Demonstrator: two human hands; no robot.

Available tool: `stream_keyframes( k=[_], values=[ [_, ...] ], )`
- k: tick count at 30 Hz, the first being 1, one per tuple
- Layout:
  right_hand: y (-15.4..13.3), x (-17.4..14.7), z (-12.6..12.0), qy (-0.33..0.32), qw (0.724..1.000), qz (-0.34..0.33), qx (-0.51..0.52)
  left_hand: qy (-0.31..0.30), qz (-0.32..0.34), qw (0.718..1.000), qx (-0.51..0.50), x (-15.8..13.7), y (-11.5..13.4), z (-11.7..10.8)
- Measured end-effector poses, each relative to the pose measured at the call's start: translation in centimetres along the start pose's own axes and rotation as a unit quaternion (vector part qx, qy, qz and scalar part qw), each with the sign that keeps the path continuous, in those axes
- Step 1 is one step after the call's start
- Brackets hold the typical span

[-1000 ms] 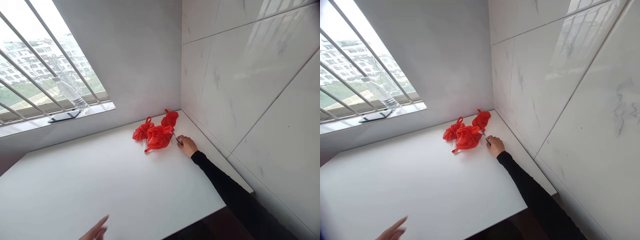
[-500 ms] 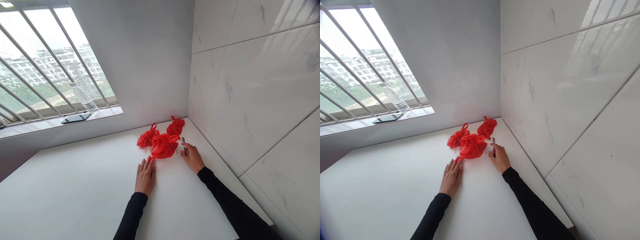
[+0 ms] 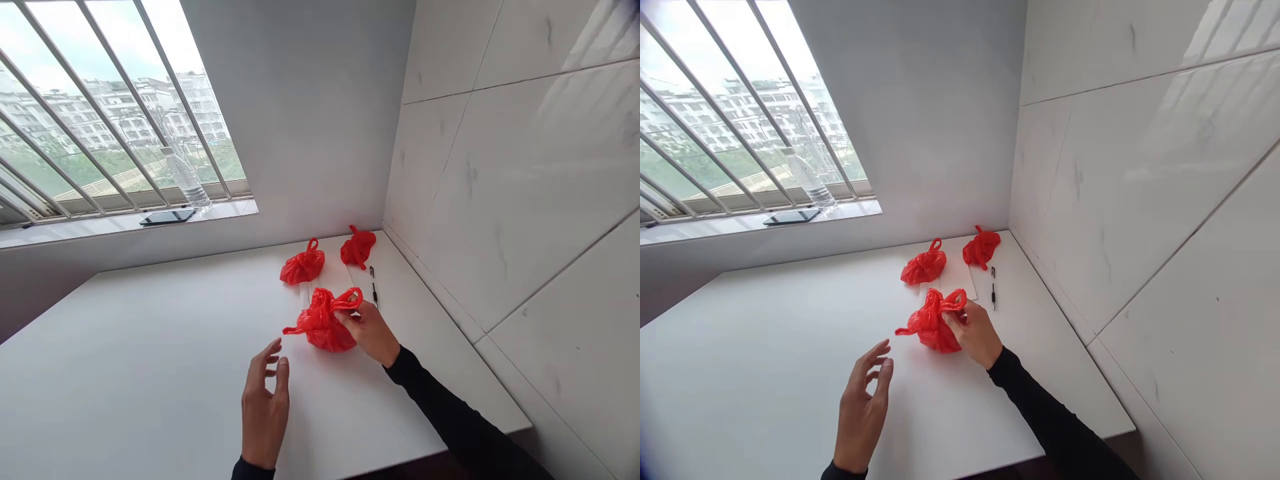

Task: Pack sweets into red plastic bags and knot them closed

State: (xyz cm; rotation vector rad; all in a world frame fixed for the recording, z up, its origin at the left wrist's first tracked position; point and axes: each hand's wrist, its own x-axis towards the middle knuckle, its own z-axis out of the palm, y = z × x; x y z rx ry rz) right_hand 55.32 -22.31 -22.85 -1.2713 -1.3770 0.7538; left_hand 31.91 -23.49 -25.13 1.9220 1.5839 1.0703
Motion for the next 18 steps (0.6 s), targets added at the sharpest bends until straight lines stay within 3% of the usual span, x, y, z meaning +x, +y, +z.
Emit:
stream_keyframes(
  k=[5,9,12,15,16,18],
  values=[
    [-2.0,-5.7,0.9,-0.048,0.996,0.044,0.067,-0.047,0.025,0.999,-0.008,-3.3,2.6,-0.8],
    [-1.1,-7.5,-0.1,-0.021,0.991,0.088,0.103,-0.046,-0.033,0.998,-0.006,-4.3,3.1,-2.3],
    [-0.8,-8.3,-0.8,0.033,0.990,0.115,0.071,-0.029,-0.108,0.994,-0.010,-4.7,3.4,-3.7],
    [-1.8,-9.4,-0.5,0.129,0.989,0.067,-0.019,-0.042,-0.152,0.986,-0.056,-4.9,4.0,-4.2],
    [-2.2,-9.8,-0.3,0.136,0.989,0.037,-0.051,-0.050,-0.154,0.984,-0.080,-5.0,4.3,-4.1],
    [-3.0,-10.2,0.4,0.082,0.991,-0.012,-0.109,-0.062,-0.158,0.978,-0.120,-5.2,4.7,-4.1]
  ],
)
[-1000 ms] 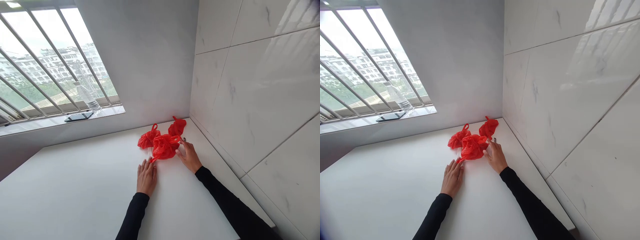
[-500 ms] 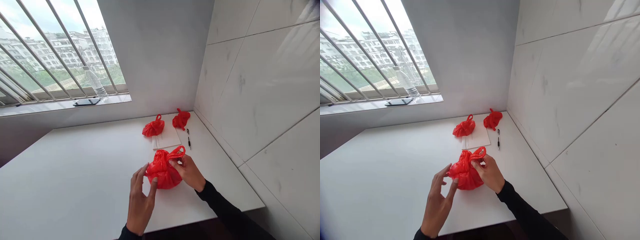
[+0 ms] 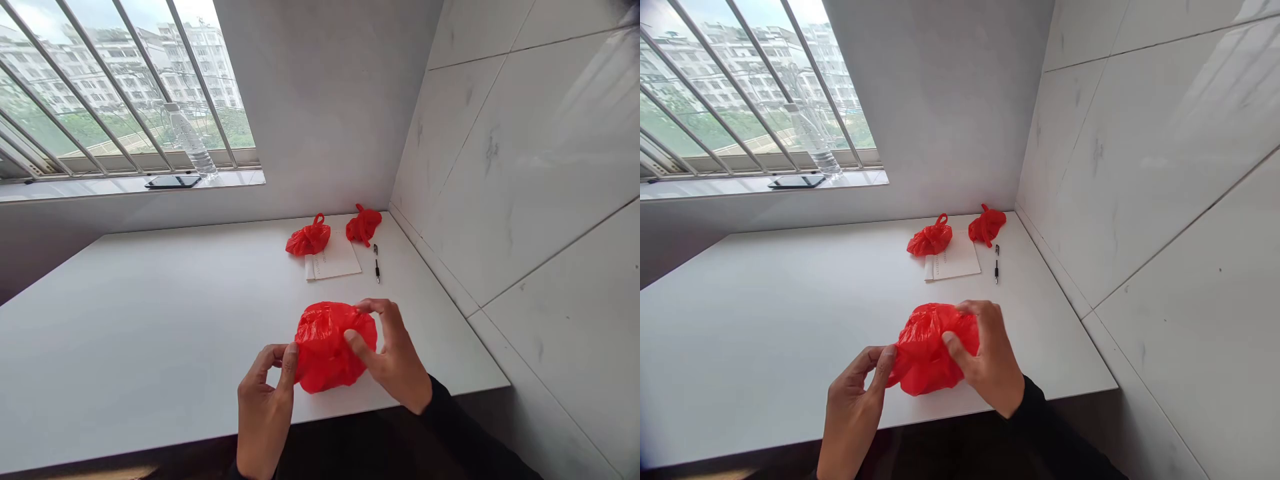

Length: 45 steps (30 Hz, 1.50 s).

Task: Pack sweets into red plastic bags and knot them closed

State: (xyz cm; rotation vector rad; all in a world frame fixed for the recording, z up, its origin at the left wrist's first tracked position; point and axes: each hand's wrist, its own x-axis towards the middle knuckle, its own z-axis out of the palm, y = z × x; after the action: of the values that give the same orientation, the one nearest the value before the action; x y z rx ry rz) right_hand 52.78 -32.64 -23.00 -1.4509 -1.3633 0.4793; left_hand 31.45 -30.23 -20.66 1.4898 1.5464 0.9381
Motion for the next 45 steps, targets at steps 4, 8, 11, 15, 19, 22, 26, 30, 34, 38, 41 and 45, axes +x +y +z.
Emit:
stream_keyframes(
  k=[4,8,11,15,19,22,26,30,34,38,41,45],
  values=[
    [-0.6,0.0,0.1,-0.130,0.989,-0.039,-0.057,0.018,-0.009,0.998,-0.052,-0.4,-0.2,-0.4],
    [-0.9,0.2,-0.4,-0.152,0.987,-0.027,-0.044,0.030,-0.029,0.992,-0.120,-0.8,-0.6,-1.1],
    [-1.3,0.1,-0.4,-0.191,0.977,-0.077,-0.059,-0.008,-0.045,0.988,-0.145,-0.9,-0.8,-1.0],
    [-1.2,0.3,-1.0,-0.174,0.979,-0.077,-0.075,0.063,-0.056,0.984,-0.159,-0.4,-2.0,-1.7],
    [-1.1,0.9,-2.3,-0.109,0.992,-0.006,-0.069,0.158,-0.030,0.980,-0.116,-0.7,-2.5,-2.3],
    [-1.7,0.9,-2.1,-0.121,0.991,-0.004,-0.052,0.169,0.168,0.969,0.070,-1.2,-1.7,-1.2],
    [-2.6,0.7,-1.8,-0.108,0.994,0.010,-0.026,0.134,0.355,0.899,0.217,-0.8,-0.9,-0.4],
    [-2.5,0.8,-3.0,-0.070,0.995,0.068,-0.017,0.156,0.242,0.950,0.117,-0.6,-0.3,-2.1],
    [-3.3,0.2,-3.7,-0.013,0.997,0.067,-0.021,0.124,0.015,0.992,-0.003,-1.1,1.1,-3.9],
    [-6.3,-1.3,-2.6,0.034,0.993,-0.106,0.040,0.034,-0.079,0.983,-0.165,-0.9,1.5,-4.2],
    [-7.8,-1.9,-1.1,-0.073,0.962,-0.249,0.083,0.024,-0.059,0.983,-0.171,-1.2,1.4,-3.6],
    [-7.3,-1.4,0.7,-0.212,0.952,-0.208,-0.068,0.033,0.117,0.992,0.031,-2.3,1.3,-2.4]
  ],
)
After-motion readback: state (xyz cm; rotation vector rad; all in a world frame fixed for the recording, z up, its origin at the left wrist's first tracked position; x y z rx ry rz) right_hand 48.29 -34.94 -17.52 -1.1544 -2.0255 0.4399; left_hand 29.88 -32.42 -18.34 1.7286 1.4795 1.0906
